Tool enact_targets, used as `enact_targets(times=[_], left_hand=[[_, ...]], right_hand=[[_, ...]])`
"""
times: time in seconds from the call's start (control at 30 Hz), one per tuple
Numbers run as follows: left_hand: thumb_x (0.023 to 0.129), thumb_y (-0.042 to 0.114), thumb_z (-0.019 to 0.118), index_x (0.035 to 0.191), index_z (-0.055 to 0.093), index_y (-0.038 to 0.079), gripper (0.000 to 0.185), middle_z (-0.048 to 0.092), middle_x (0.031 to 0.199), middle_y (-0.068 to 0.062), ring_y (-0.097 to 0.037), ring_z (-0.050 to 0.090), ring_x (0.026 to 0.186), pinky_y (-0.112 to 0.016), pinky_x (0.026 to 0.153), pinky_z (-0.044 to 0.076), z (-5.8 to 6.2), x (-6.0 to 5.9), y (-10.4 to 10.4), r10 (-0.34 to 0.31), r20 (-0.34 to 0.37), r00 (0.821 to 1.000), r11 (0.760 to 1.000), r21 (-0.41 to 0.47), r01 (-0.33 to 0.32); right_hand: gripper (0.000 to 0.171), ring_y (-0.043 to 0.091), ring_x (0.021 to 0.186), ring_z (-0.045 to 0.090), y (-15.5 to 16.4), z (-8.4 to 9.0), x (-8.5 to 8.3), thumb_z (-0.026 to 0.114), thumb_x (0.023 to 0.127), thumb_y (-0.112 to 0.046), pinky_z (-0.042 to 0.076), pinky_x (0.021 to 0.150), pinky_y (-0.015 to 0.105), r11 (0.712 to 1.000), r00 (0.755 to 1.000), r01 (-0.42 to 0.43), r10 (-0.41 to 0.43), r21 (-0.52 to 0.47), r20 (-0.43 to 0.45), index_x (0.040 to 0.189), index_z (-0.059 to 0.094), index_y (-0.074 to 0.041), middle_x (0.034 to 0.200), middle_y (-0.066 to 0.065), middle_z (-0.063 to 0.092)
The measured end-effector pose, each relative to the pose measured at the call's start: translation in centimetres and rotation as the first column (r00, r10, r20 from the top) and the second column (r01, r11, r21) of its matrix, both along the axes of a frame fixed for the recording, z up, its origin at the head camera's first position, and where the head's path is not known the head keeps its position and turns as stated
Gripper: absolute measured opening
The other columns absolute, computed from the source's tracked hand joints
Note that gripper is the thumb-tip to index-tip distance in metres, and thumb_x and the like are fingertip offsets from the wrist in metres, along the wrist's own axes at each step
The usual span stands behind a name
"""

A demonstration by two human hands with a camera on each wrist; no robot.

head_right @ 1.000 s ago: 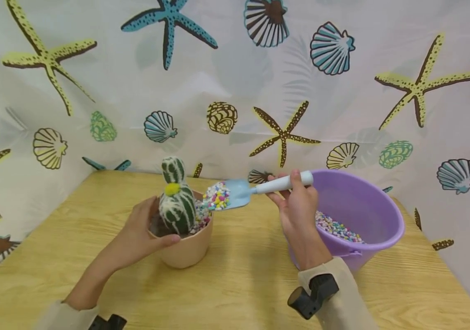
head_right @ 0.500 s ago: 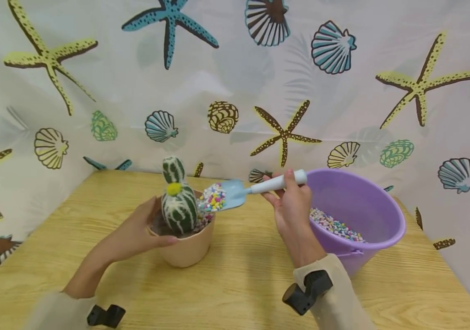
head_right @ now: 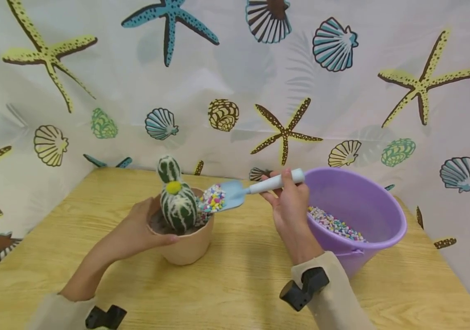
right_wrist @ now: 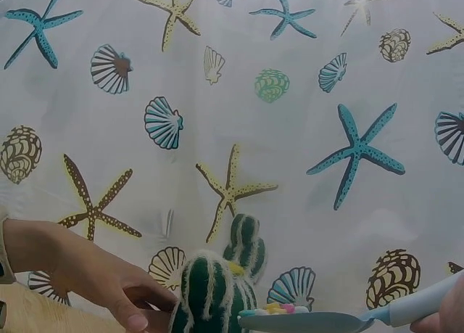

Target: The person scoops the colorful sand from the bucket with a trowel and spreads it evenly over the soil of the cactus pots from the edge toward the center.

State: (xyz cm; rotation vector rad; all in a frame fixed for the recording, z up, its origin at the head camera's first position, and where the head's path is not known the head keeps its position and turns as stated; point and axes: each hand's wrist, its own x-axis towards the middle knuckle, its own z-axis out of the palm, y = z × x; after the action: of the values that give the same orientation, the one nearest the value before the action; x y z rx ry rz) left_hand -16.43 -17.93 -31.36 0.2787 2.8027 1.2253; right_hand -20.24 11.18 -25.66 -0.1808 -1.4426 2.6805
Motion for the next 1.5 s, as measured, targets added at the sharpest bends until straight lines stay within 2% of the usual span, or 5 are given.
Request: enact_targets(times=[0.27, 0.53, 0.73, 1.1, 1.5], left_hand=[[0.076, 0.046, 0.077, 0.151, 0.009, 0.000, 0.112, 0.011, 0.153, -0.029, -0.045, 0.015, 0.141, -0.064, 0.108, 0.025, -0.6, -0.6, -0.9, -0.067, -0.056, 0.996, 0.997, 0.046, 0.069], [0.072, 0.068, 0.068, 0.150, 0.012, -0.002, 0.120, 0.023, 0.147, -0.034, -0.052, 0.046, 0.121, -0.061, 0.092, 0.044, 0.1, 0.6, 0.6, 0.075, -0.037, 0.996, 0.984, -0.161, -0.080], [0.072, 0.069, 0.068, 0.149, 0.011, -0.006, 0.122, 0.023, 0.147, -0.034, -0.053, 0.050, 0.116, -0.060, 0.089, 0.046, 0.4, 1.0, 1.1, 0.100, -0.023, 0.995, 0.975, -0.197, -0.102], [0.076, 0.041, 0.079, 0.150, 0.020, 0.001, 0.103, 0.029, 0.147, -0.027, -0.045, 0.029, 0.135, -0.062, 0.105, 0.031, -0.3, 0.1, -0.6, -0.076, -0.141, 0.987, 0.996, 0.033, 0.082], [0.078, 0.045, 0.076, 0.151, 0.012, -0.001, 0.107, 0.027, 0.151, -0.025, -0.045, 0.025, 0.138, -0.063, 0.106, 0.029, -0.6, -0.1, -1.4, -0.100, -0.117, 0.988, 0.995, -0.001, 0.101]], right_hand=[[0.020, 0.018, 0.090, 0.064, -0.2, -0.2, -0.1, 0.032, 0.104, -0.025, 0.046, 0.098, 0.048, 0.998, 1.000, -0.018, 0.019, 0.059, -0.012, 0.103, 0.041, -0.008, 0.100, 0.008, 0.048], [0.017, 0.028, 0.110, 0.058, -0.4, -0.5, -0.2, 0.032, 0.104, -0.024, 0.045, 0.099, 0.047, 0.998, 1.000, -0.019, 0.019, 0.068, 0.001, 0.103, 0.040, -0.009, 0.104, 0.009, 0.046], [0.016, 0.030, 0.111, 0.056, -1.0, -1.1, -0.3, 0.032, 0.104, -0.021, 0.047, 0.098, 0.047, 0.997, 1.000, -0.016, 0.016, 0.073, -0.001, 0.100, 0.041, -0.009, 0.104, 0.008, 0.046], [0.013, 0.013, 0.085, 0.064, -1.8, -1.3, -0.5, 0.037, 0.104, -0.022, 0.055, 0.083, 0.036, 0.989, 1.000, -0.005, 0.008, 0.150, -0.019, 0.103, 0.044, -0.011, 0.096, 0.003, 0.053], [0.011, 0.013, 0.087, 0.066, -1.7, -0.2, -0.1, 0.045, 0.101, -0.023, 0.057, 0.079, 0.032, 0.978, 0.997, -0.049, 0.061, 0.204, -0.052, 0.098, 0.046, -0.012, 0.090, -0.002, 0.057]])
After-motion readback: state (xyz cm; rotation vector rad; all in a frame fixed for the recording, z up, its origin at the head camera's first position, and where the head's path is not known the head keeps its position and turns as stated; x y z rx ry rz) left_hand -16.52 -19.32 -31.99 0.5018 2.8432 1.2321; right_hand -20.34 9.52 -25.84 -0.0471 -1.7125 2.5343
